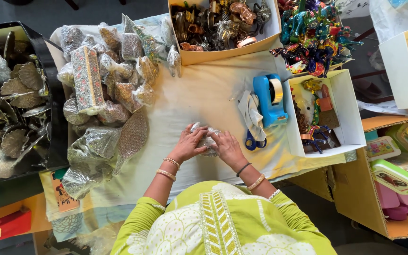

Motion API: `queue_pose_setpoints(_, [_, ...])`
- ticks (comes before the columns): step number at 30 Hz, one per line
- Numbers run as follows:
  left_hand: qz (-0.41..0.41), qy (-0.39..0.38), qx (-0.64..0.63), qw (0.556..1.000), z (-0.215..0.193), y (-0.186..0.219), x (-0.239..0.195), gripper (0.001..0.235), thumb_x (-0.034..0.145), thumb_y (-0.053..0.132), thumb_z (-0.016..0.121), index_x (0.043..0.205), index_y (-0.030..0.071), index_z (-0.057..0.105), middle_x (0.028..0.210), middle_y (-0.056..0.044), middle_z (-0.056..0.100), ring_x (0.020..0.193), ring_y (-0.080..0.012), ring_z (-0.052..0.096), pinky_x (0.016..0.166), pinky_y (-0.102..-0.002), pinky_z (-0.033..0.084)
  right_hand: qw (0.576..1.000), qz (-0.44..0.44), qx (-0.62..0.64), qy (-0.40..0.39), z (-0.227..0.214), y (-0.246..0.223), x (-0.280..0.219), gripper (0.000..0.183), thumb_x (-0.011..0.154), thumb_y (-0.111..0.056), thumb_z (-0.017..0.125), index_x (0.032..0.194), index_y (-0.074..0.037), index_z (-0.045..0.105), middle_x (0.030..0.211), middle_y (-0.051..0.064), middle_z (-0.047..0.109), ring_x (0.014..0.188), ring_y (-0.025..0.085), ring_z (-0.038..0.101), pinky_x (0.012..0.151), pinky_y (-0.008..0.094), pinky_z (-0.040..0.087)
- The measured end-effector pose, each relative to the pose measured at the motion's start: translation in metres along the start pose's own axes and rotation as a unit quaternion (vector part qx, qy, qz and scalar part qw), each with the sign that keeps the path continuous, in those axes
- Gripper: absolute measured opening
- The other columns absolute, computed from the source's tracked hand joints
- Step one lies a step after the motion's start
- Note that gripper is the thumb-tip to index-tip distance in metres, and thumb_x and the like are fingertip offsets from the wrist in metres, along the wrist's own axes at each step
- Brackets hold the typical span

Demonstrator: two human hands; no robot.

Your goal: The person wraps a small decorative item in bubble wrap, securing it with tape. They then pick up a metal candle holder, place it on a sheet of bubble wrap, and use scissors to cut the wrap to size.

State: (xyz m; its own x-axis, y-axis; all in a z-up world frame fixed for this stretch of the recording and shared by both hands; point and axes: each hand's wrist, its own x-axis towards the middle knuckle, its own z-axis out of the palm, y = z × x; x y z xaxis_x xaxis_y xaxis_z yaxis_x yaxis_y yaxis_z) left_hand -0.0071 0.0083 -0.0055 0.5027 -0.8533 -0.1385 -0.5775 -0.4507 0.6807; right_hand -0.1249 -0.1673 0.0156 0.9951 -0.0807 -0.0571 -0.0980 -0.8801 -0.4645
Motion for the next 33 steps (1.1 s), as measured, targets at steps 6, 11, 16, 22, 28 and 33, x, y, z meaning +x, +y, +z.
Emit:
queue_pose_setpoints(6, [0.03, 0.019, 0.005, 0.999, 0.007, -0.011, -0.006, 0.065, 0.079, 0.043, 0.074, 0.136, 0.019, 0.055, 0.152, 0.0, 0.051, 0.145, -0.0372, 0.031, 0.119, -0.052, 0.024, 0.989, 0.104, 0.089, -0.058, -0.006, 0.029, 0.01, 0.059, 0.079, -0.054, 0.081, 0.118, -0.019, 0.055, 0.094, 0.011, 0.069, 0.091, 0.035, 0.063, 0.074, 0.048, 0.053])
queue_pose_setpoints(11, [0.028, 0.023, -0.006, 0.999, 0.004, -0.008, 0.0, 0.061, 0.086, 0.047, 0.072, 0.137, 0.018, 0.056, 0.152, -0.001, 0.052, 0.145, -0.0376, 0.032, 0.119, -0.051, 0.024, 0.962, 0.091, 0.239, -0.092, 0.022, 0.07, 0.007, 0.058, 0.083, -0.045, 0.081, 0.123, -0.015, 0.052, 0.084, 0.01, 0.064, 0.078, 0.026, 0.061, 0.07, 0.041, 0.052])
queue_pose_setpoints(16, [0.039, 0.024, 0.01, 0.999, 0.004, -0.009, 0.0, 0.062, 0.086, 0.047, 0.071, 0.137, 0.016, 0.056, 0.151, -0.002, 0.052, 0.143, -0.0379, 0.034, 0.12, -0.051, 0.022, 0.936, 0.119, 0.32, -0.082, -0.004, 0.097, -0.009, 0.051, 0.086, -0.029, 0.08, 0.125, -0.013, 0.053, 0.078, 0.004, 0.056, 0.071, 0.014, 0.053, 0.066, 0.033, 0.05])
queue_pose_setpoints(22, [0.04, 0.021, 0.018, 0.999, 0.002, -0.005, -0.007, 0.061, 0.087, 0.047, 0.071, 0.138, 0.017, 0.055, 0.152, -0.001, 0.05, 0.145, -0.0408, 0.029, 0.12, -0.052, 0.022, 0.903, 0.156, 0.173, 0.362, -0.074, 0.132, -0.034, 0.008, 0.107, -0.012, 0.063, 0.104, -0.005, 0.063, 0.094, 0.009, 0.062, 0.086, 0.023, 0.061, 0.077, 0.036, 0.051])
queue_pose_setpoints(28, [0.032, 0.017, 0.018, 0.999, 0.0, -0.003, -0.013, 0.065, 0.085, 0.044, 0.074, 0.141, 0.02, 0.052, 0.155, 0.001, 0.046, 0.147, -0.0414, 0.025, 0.121, -0.052, 0.021, 0.917, 0.242, -0.041, 0.313, -0.099, 0.166, -0.03, 0.017, 0.106, -0.019, 0.06, 0.112, -0.007, 0.07, 0.105, 0.015, 0.06, 0.094, 0.038, 0.062, 0.078, 0.047, 0.051])
queue_pose_setpoints(33, [0.041, 0.025, 0.026, 0.999, 0.002, -0.005, -0.014, 0.065, 0.086, 0.045, 0.074, 0.142, 0.02, 0.052, 0.156, 0.002, 0.046, 0.148, -0.0408, 0.024, 0.121, -0.053, 0.021, 0.92, 0.318, -0.034, 0.229, -0.102, 0.171, -0.014, 0.02, 0.097, -0.029, 0.07, 0.097, -0.009, 0.073, 0.105, 0.014, 0.058, 0.094, 0.037, 0.062, 0.078, 0.05, 0.051])
